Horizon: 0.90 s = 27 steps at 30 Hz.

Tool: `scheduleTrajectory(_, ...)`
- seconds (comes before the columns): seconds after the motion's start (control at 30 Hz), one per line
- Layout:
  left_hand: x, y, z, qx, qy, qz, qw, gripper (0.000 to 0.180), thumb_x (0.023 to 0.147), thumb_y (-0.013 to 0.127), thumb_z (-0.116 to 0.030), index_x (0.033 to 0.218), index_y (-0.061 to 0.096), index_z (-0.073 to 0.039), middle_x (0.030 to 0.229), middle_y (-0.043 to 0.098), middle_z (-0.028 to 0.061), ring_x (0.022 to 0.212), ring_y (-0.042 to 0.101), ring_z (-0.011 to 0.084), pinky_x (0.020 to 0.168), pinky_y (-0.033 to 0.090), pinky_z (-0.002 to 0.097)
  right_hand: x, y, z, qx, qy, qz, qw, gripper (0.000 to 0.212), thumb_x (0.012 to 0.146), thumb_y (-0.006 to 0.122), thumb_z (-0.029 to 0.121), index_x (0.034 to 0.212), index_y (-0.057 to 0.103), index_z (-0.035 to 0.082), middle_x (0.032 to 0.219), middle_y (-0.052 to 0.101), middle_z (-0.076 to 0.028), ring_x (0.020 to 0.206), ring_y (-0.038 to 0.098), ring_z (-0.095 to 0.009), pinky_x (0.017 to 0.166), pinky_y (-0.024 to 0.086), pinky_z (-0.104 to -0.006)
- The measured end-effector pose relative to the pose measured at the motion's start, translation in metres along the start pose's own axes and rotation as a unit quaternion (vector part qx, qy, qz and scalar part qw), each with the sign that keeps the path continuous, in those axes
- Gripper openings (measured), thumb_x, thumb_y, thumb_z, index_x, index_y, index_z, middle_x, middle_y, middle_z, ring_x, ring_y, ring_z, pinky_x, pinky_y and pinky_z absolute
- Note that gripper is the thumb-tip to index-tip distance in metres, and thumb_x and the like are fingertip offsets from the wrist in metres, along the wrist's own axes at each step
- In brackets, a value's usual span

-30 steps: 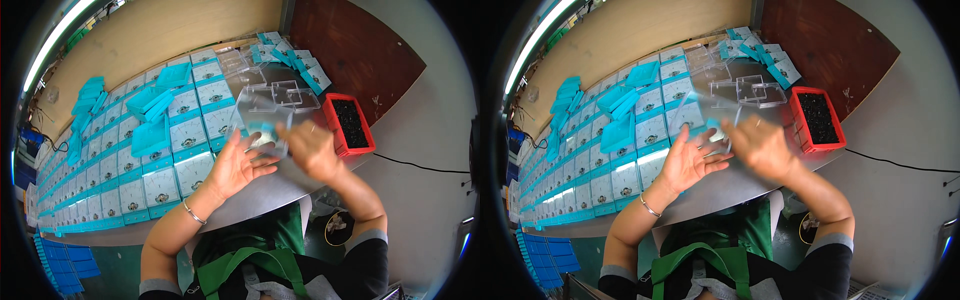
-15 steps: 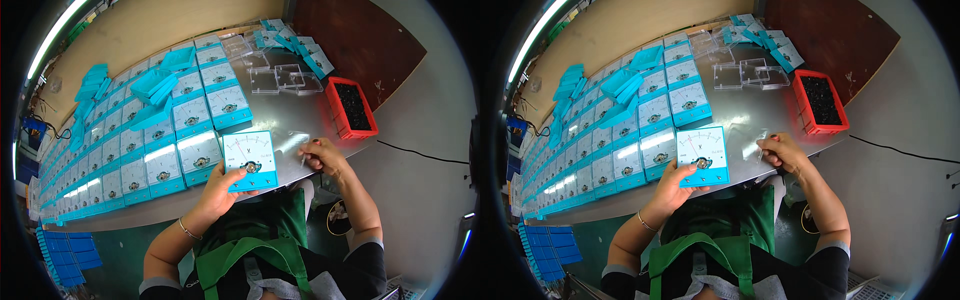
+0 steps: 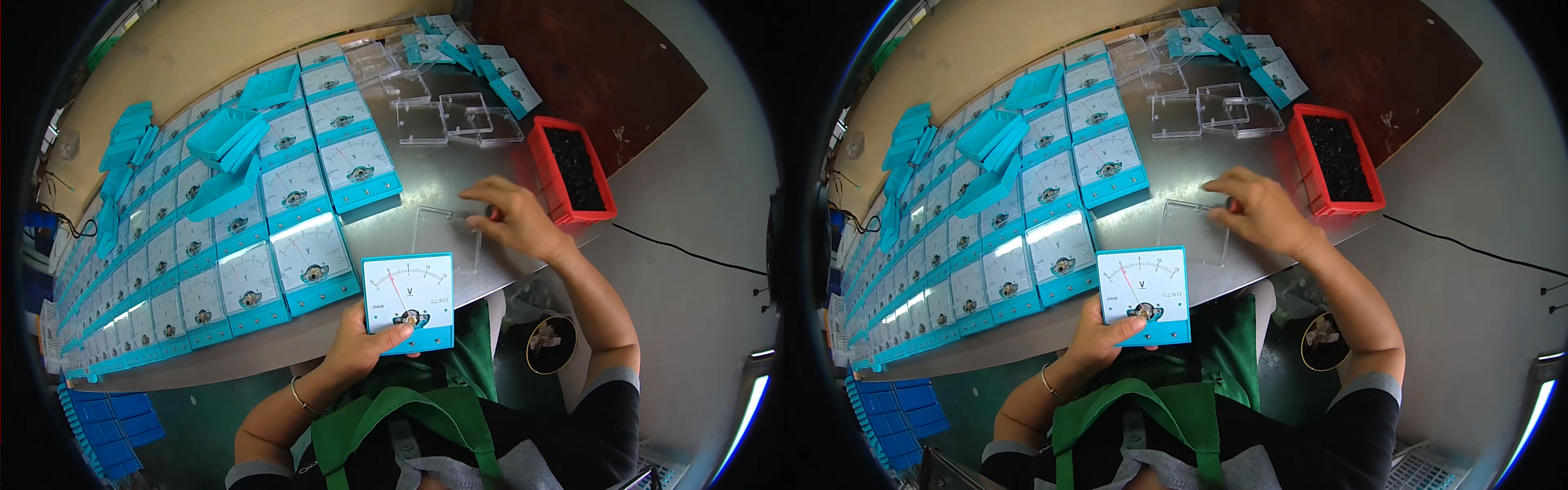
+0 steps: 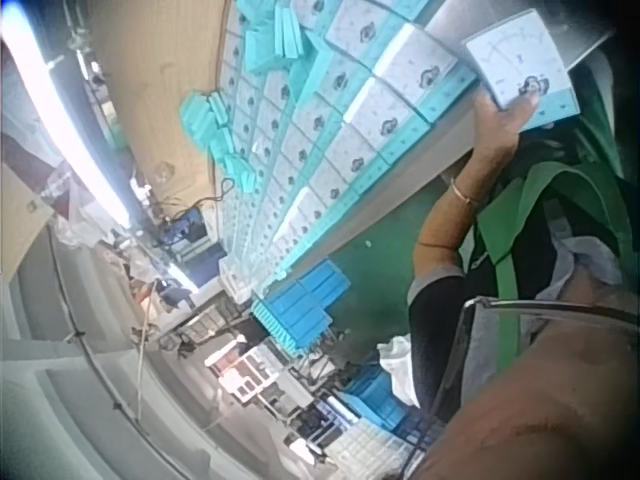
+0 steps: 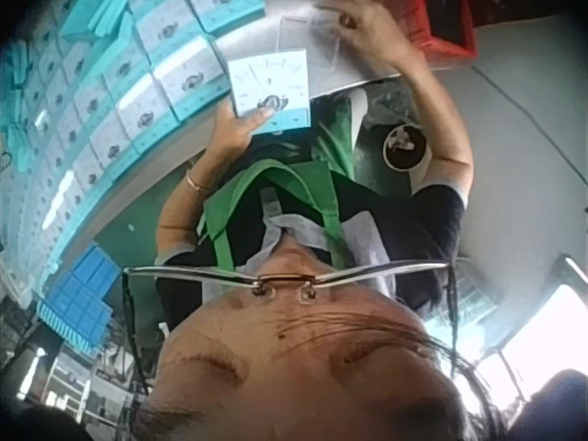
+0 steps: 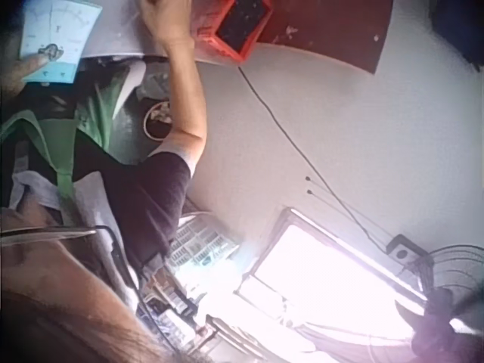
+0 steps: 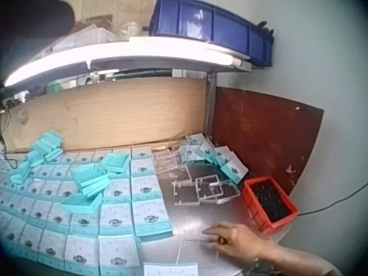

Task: The person assembles small teal-colored electrical boxes by inserting clear plastic covers and securing them with screws. They repeatedly pick up a box, place a cover, retrieve screws from a red bin, and tighten them with a screwdriver before stacking the finished units.

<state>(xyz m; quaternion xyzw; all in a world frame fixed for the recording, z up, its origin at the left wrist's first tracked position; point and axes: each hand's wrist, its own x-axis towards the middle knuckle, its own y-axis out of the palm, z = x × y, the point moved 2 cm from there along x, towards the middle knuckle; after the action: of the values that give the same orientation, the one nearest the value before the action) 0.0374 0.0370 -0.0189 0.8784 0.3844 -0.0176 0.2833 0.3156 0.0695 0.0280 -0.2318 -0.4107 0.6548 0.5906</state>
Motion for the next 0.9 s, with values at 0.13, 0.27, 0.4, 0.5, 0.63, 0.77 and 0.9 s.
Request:
scheduleTrajectory(0.13,0.005,0.0,-0.006,-0.056,0.0,0.011,0.998,0.037,0.085,0.066,-0.008,0.117,0.049,0.001,0.105,0.061,0.0135,0.088,0.065,0.0236,0.065,0.059,0.0373,0.032,0.043,0.016,-0.064,-0.144,0.103,0.982,0.044,0.077,0.073,0.02,0.119,0.06,0.015,0.101,0.057,-0.011,0.08,0.064,-0.026,0.066,0.05,-0.0355)
scheduleTrajectory(0.27,0.004,-0.006,-0.01,-0.095,0.018,-0.008,0.995,0.04,0.085,0.067,-0.009,0.118,0.048,0.001,0.106,0.061,0.014,0.088,0.065,0.0248,0.063,0.059,0.0381,0.047,0.031,0.006,-0.181,0.005,0.1,0.978,0.044,0.078,0.068,0.045,0.099,0.063,0.007,0.087,0.061,-0.013,0.077,0.064,-0.034,0.064,0.049,-0.0408)
scheduleTrajectory(0.4,0.008,-0.009,-0.008,-0.107,0.042,-0.006,0.993,0.04,0.085,0.067,-0.01,0.118,0.048,0.001,0.106,0.06,0.0145,0.089,0.064,0.0255,0.063,0.059,0.0397,0.029,0.029,0.007,-0.255,0.145,0.07,0.953,0.058,0.081,0.061,0.054,0.07,0.066,-0.003,0.069,0.064,-0.022,0.067,0.065,-0.039,0.063,0.052,-0.0453)
scheduleTrajectory(0.5,0.008,-0.006,-0.005,-0.109,0.035,-0.011,0.993,0.039,0.085,0.067,-0.01,0.118,0.048,0.0,0.106,0.06,0.0142,0.089,0.064,0.0253,0.064,0.058,0.0403,0.008,0.035,0.013,-0.257,0.19,0.058,0.946,0.06,0.082,0.059,0.056,0.068,0.066,-0.002,0.067,0.063,-0.022,0.067,0.064,-0.039,0.063,0.052,-0.0448)
scheduleTrajectory(0.63,0.006,0.0,-0.005,-0.107,0.043,-0.027,0.993,0.038,0.086,0.066,-0.011,0.117,0.049,0.0,0.107,0.06,0.0136,0.09,0.064,0.0246,0.064,0.057,0.0378,-0.008,0.006,0.017,-0.205,0.193,-0.003,0.959,0.05,0.082,0.063,0.048,0.07,0.066,0.0,0.064,0.063,-0.02,0.064,0.064,-0.037,0.06,0.051,-0.0437)
scheduleTrajectory(0.77,-0.006,-0.001,-0.002,0.08,0.015,0.024,0.996,0.034,0.086,0.065,-0.013,0.114,0.052,0.001,0.11,0.061,0.0135,0.094,0.063,0.0226,0.073,0.055,0.0365,-0.031,-0.062,-0.036,-0.23,0.213,-0.219,0.924,0.022,0.081,0.066,0.025,0.081,0.066,0.003,0.068,0.065,-0.012,0.066,0.064,-0.033,0.06,0.049,-0.0411)
scheduleTrajectory(0.9,0.002,0.021,0.006,0.483,0.212,0.125,0.84,0.035,0.082,0.066,-0.009,0.114,0.056,0.0,0.141,0.039,0.0203,0.121,0.051,0.032,0.1,0.041,0.0395,-0.044,-0.082,-0.102,-0.221,0.282,-0.074,0.931,0.016,0.077,0.064,0.015,0.089,0.068,0.004,0.082,0.067,-0.015,0.081,0.065,-0.034,0.072,0.05,-0.0406)
